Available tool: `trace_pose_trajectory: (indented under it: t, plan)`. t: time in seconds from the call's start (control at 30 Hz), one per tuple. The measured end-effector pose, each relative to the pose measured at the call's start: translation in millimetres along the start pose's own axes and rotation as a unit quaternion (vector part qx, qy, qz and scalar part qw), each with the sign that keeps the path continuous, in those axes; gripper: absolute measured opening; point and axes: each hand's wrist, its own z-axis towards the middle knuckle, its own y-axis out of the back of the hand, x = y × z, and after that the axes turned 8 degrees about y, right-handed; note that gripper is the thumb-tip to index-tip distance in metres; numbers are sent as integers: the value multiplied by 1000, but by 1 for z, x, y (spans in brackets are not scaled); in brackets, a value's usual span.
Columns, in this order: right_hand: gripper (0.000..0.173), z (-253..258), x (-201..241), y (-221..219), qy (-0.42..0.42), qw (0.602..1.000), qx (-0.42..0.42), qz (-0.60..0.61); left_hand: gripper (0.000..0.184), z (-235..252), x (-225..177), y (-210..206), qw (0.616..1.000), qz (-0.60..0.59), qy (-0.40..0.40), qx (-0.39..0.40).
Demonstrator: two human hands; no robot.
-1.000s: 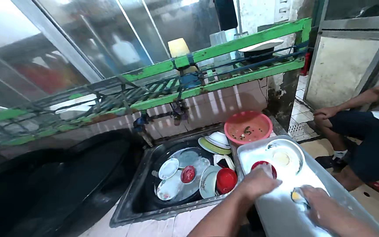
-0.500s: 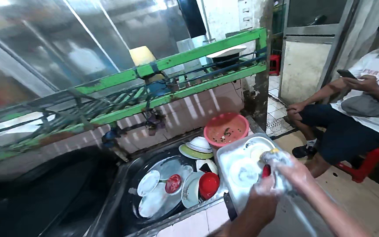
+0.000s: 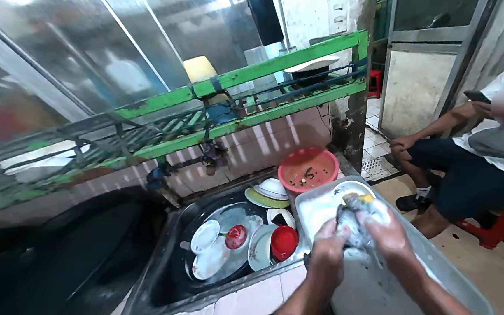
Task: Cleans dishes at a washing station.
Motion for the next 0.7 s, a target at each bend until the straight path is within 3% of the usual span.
trace_pose_trajectory:
  t: [0.07, 0.1, 0.2, 0.27, 0.3, 0.37, 0.43, 0.5, 0.57, 0.63, 0.7]
  plan:
    - [63, -17, -11, -19, 131, 990, -41, 22, 33, 5, -12, -4, 995, -84, 43, -45]
    - [63, -17, -12, -21, 119, 991, -51, 38, 33, 4, -14, -3, 993, -100, 52, -40]
    - [50, 11, 2, 0, -78, 996, -18, 33, 41, -2, -5, 0, 996, -69, 48, 13]
    - [46, 21, 10, 1, -71, 993, 44, -81, 40, 1, -2, -4, 997, -54, 58, -4]
    - [47, 17, 15, -5, -12, 983, 74, -165, 37, 4, -3, -7, 996, -59, 64, -31]
    - [45, 1, 7, -23, 214, 932, 59, -286, 22, 11, -16, -18, 979, -116, 92, -137]
    - [42, -5, -15, -35, 349, 902, 3, -253, 24, 20, -31, -21, 944, -249, 110, -189]
    - [53, -8, -29, -34, 298, 951, -26, -80, 31, 24, -38, -13, 927, -329, 109, -143]
    - [66, -5, -19, -23, 133, 987, -74, 58, 36, 23, -33, -7, 929, -338, 110, -98]
    - [63, 10, -5, -7, -26, 994, -78, 74, 35, 18, -23, -5, 956, -262, 108, -80]
    - [56, 21, 3, 3, -53, 998, -15, -6, 31, 13, -12, -3, 994, -71, 47, -65]
